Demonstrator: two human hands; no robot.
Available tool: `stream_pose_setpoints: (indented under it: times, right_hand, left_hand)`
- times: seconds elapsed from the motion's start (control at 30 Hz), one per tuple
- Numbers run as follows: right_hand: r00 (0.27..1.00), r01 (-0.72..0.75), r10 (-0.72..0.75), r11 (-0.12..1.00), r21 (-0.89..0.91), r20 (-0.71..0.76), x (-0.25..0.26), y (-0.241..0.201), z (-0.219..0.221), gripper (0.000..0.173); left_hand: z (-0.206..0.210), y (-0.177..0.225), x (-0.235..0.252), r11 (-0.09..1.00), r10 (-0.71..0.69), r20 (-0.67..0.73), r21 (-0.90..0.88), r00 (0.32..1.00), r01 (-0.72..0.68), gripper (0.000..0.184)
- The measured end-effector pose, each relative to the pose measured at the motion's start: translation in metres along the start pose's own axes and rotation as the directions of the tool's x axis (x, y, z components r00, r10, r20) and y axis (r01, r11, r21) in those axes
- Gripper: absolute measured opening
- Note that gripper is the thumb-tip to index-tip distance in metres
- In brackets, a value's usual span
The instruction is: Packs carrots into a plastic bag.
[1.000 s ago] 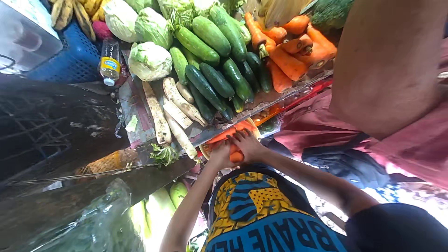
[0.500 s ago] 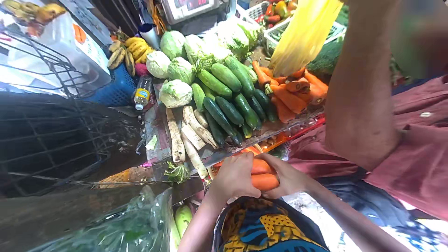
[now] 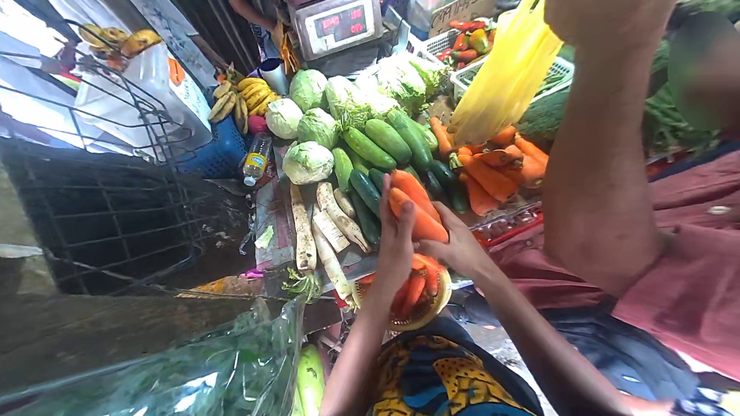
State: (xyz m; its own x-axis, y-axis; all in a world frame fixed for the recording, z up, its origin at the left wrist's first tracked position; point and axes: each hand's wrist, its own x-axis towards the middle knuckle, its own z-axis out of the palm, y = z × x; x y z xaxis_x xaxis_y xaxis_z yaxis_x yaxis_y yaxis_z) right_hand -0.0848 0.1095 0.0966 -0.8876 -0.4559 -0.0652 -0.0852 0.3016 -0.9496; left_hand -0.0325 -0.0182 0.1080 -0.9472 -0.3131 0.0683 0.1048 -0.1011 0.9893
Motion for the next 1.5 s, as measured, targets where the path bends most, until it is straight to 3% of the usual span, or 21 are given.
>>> stream_pose_setpoints:
  times: [0.1, 0.3, 0.4, 0.5, 0.6, 0.73, 0.9, 1.07, 1.17, 1.23, 1.3, 1.33, 1.37, 1.43, 1.5]
  right_hand:
    - [0.998, -0.054, 0.054, 0.998, -0.008, -0.036, 0.038, -0.008, -0.009, 0.08]
    - [0.947, -0.219, 0.191, 0.972, -0.083, -0.257, 0.139, -0.014, -0.032, 0.092]
    - [0.93, -0.32, 0.29, 0.941, -0.107, -0.227, 0.14, -0.045, -0.037, 0.091]
    - [0.876, -0.304, 0.203, 0.937, -0.173, -0.438, 0.188, -0.005, -0.037, 0.104]
    - [0.829, -0.369, 0.179, 0.887, -0.277, -0.53, 0.217, 0.011, -0.047, 0.118]
    - [0.743, -0.443, 0.148, 0.839, -0.315, -0.652, 0.234, 0.028, -0.066, 0.124]
    - [0.786, -0.454, 0.28, 0.867, -0.206, -0.551, 0.227, 0.041, -0.084, 0.115]
    - [0.884, -0.362, 0.287, 0.92, -0.153, -0.369, 0.242, 0.046, -0.088, 0.076]
    - [0.922, -0.282, 0.225, 0.948, -0.148, -0.315, 0.256, 0.06, -0.094, 0.061]
    - [0.95, -0.246, 0.19, 0.945, -0.218, -0.248, 0.252, 0.063, -0.106, 0.057]
    - [0.97, -0.096, 0.01, 0.936, -0.34, -0.244, 0.244, 0.068, -0.111, 0.055]
    - [0.967, -0.034, -0.08, 0.901, -0.433, -0.243, 0.235, 0.069, -0.108, 0.059]
    - [0.962, -0.017, -0.136, 0.836, -0.549, -0.236, 0.221, 0.065, -0.101, 0.061]
    - [0.943, 0.074, -0.26, 0.772, -0.631, -0.207, 0.177, 0.051, -0.074, 0.058]
    - [0.869, 0.211, -0.436, 0.755, -0.621, -0.234, 0.124, 0.048, -0.043, 0.047]
  left_hand:
    - [-0.014, -0.004, 0.014, 0.998, 0.044, -0.003, 0.039, 0.999, -0.044, 0.077]
    - [-0.024, -0.031, 0.011, 1.0, 0.023, -0.185, 0.015, 0.982, -0.021, 0.053]
    - [-0.029, -0.039, 0.004, 0.997, -0.036, -0.173, 0.061, 0.984, 0.047, 0.051]
    - [-0.034, -0.043, -0.002, 0.985, -0.075, -0.148, 0.14, 0.986, 0.096, 0.047]
    - [-0.043, -0.046, -0.006, 0.968, -0.055, -0.139, 0.234, 0.989, 0.087, 0.043]
    - [-0.052, -0.047, -0.011, 0.961, -0.017, -0.163, 0.271, 0.986, 0.061, 0.041]
    - [-0.051, -0.053, -0.008, 0.949, -0.006, -0.182, 0.308, 0.983, 0.063, 0.037]
    - [-0.037, -0.06, -0.013, 0.939, 0.092, -0.128, 0.342, 0.987, -0.043, 0.031]
    - [-0.037, -0.071, -0.027, 0.953, 0.103, 0.106, 0.276, 0.989, -0.129, 0.03]
    - [-0.046, -0.08, -0.038, 0.965, -0.08, 0.389, 0.261, 0.918, -0.027, 0.03]
    - [-0.055, -0.101, -0.046, 0.886, -0.413, 0.557, 0.43, 0.72, 0.176, 0.034]
    - [-0.056, -0.12, -0.049, 0.794, -0.566, 0.539, 0.559, 0.625, 0.237, 0.037]
    - [-0.056, -0.142, -0.052, 0.679, -0.671, 0.445, 0.691, 0.593, 0.25, 0.04]
    - [-0.051, -0.187, -0.051, 0.414, -0.724, 0.171, 0.882, 0.668, 0.223, 0.061]
    - [-0.053, -0.236, -0.04, 0.234, -0.649, 0.008, 0.953, 0.761, 0.19, 0.076]
